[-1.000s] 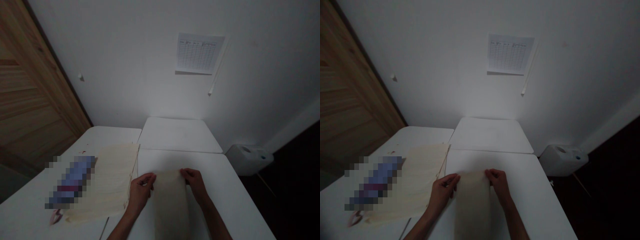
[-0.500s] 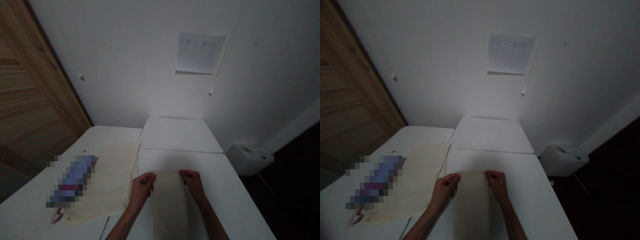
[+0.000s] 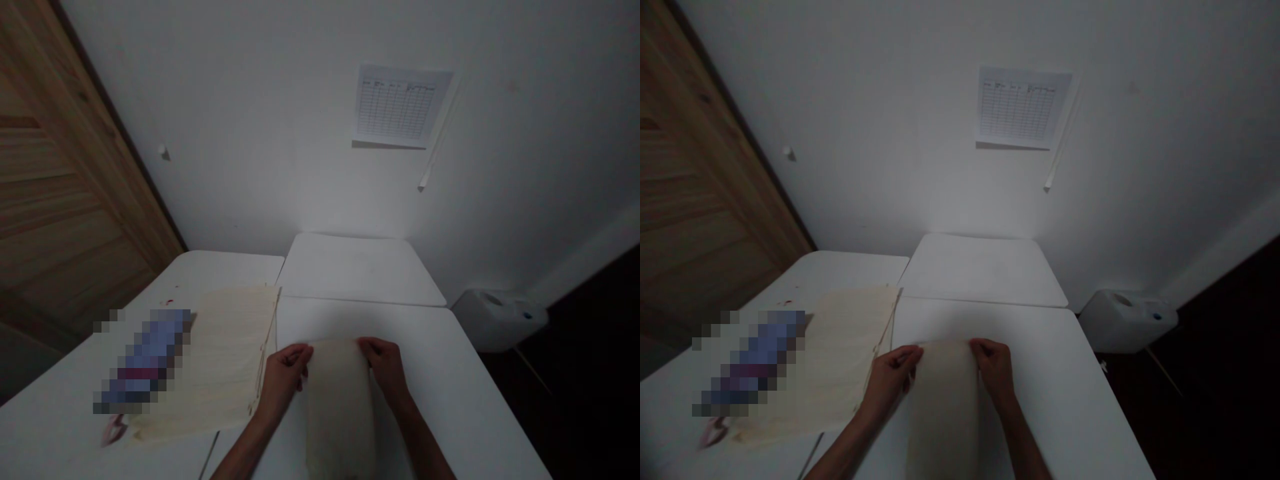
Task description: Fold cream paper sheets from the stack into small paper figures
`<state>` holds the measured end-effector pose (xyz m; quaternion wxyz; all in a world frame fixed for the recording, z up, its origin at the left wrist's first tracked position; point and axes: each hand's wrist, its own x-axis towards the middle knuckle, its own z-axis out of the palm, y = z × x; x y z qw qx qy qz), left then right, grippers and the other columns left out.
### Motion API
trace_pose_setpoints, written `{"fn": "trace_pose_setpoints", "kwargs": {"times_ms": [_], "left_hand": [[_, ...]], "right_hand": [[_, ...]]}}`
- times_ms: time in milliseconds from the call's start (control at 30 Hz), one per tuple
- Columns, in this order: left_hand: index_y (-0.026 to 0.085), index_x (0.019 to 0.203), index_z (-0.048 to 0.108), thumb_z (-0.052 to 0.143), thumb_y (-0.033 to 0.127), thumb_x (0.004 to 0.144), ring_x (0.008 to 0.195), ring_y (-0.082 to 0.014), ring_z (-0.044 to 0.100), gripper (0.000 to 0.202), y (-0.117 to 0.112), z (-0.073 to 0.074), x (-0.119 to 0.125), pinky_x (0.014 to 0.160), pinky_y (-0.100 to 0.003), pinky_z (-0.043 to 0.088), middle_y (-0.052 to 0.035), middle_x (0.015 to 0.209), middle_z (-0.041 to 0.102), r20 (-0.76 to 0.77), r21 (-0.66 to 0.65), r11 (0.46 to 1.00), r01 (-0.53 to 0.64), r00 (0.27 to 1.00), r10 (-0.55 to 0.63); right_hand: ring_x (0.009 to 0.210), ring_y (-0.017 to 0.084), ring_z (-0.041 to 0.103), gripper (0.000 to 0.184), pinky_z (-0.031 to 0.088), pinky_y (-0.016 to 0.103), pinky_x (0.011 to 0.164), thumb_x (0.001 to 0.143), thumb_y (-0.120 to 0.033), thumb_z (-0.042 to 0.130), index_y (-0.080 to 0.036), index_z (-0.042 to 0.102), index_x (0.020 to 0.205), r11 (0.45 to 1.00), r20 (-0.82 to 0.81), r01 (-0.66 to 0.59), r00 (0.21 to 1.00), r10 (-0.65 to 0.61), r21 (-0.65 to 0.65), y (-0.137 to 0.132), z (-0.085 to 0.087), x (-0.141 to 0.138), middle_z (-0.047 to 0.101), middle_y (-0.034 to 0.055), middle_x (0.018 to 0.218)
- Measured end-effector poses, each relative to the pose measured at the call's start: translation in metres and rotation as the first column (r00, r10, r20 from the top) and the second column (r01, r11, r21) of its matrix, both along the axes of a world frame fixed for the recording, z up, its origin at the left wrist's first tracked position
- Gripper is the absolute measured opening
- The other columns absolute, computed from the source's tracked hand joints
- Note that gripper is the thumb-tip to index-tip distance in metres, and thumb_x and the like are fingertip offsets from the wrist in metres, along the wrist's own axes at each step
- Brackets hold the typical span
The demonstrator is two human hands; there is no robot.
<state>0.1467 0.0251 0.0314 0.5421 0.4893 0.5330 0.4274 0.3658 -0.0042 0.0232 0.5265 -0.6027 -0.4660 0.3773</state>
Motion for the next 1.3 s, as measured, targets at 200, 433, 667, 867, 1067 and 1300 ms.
{"fn": "trace_pose_setpoints", "kwargs": {"times_ms": [200, 433, 667, 867, 1067, 1300], "left_hand": [[0.012, 0.077, 0.073, 0.069, 0.059, 0.064, 0.032, -0.0066, 0.039, 0.05, -0.005, 0.0, -0.001, 0.033, -0.019, 0.029, 0.0012, 0.047, 0.055, -0.04, -0.04, 0.997, 0.059, 0.997, -0.061], [0.013, 0.074, 0.072, 0.067, 0.058, 0.065, 0.033, -0.0073, 0.038, 0.046, -0.016, 0.004, -0.002, 0.032, -0.019, 0.029, 0.0017, 0.045, 0.054, -0.085, -0.061, 0.992, 0.11, 0.99, -0.115], [0.013, 0.069, 0.07, 0.066, 0.059, 0.065, 0.033, -0.0078, 0.037, 0.046, -0.02, 0.003, -0.002, 0.032, -0.019, 0.028, 0.0023, 0.043, 0.052, -0.11, -0.079, 0.987, 0.138, 0.983, -0.147], [0.013, 0.072, 0.07, 0.065, 0.061, 0.066, 0.032, -0.0081, 0.038, 0.049, -0.017, -0.003, -0.003, 0.032, -0.019, 0.028, 0.0026, 0.043, 0.052, -0.092, -0.079, 0.99, 0.115, 0.988, -0.122], [0.012, 0.072, 0.07, 0.064, 0.063, 0.065, 0.032, -0.0078, 0.037, 0.052, -0.016, -0.001, -0.005, 0.032, -0.02, 0.026, 0.0028, 0.043, 0.051, -0.103, -0.082, 0.99, 0.113, 0.987, -0.121], [0.012, 0.069, 0.069, 0.066, 0.066, 0.061, 0.034, -0.0074, 0.035, 0.055, -0.009, -0.008, -0.005, 0.033, -0.019, 0.023, 0.0036, 0.043, 0.048, -0.125, -0.103, 0.989, 0.103, 0.985, -0.115]], "right_hand": [[0.068, 0.021, 0.061, 0.04, 0.045, 0.029, 0.059, 0.078, -0.052, 0.062, -0.015, 0.077, 0.084, 0.999, 0.022, 0.038, 0.999, -0.038, 0.006, 0.003, -0.005, 0.002, 0.071, 0.0056, 0.075], [0.068, 0.022, 0.062, 0.042, 0.046, 0.03, 0.061, 0.075, -0.054, 0.064, -0.016, 0.077, 0.083, 0.995, 0.014, 0.099, 0.995, -0.099, 0.013, 0.004, -0.002, 0.003, 0.072, 0.0062, 0.076], [0.069, 0.021, 0.061, 0.047, 0.046, 0.029, 0.059, 0.074, -0.058, 0.063, -0.014, 0.076, 0.085, 0.995, -0.027, 0.096, 0.995, -0.097, -0.024, 0.007, 0.0, 0.001, 0.072, 0.0069, 0.077], [0.063, 0.018, 0.057, 0.054, 0.043, 0.026, 0.053, 0.073, -0.062, 0.063, -0.011, 0.075, 0.089, 0.995, -0.079, 0.066, 0.994, -0.073, -0.077, 0.005, -0.001, -0.001, 0.069, 0.0064, 0.075], [0.064, 0.02, 0.061, 0.054, 0.047, 0.029, 0.058, 0.07, -0.061, 0.065, -0.011, 0.076, 0.087, 0.995, -0.095, 0.037, 0.994, -0.046, -0.092, 0.001, -0.004, 0.002, 0.071, 0.0086, 0.075], [0.062, 0.021, 0.062, 0.055, 0.047, 0.029, 0.055, 0.068, -0.064, 0.065, -0.012, 0.076, 0.081, 0.994, -0.041, 0.072, 0.996, -0.076, -0.083, 0.004, -0.006, 0.003, 0.071, 0.009, 0.072]]}}
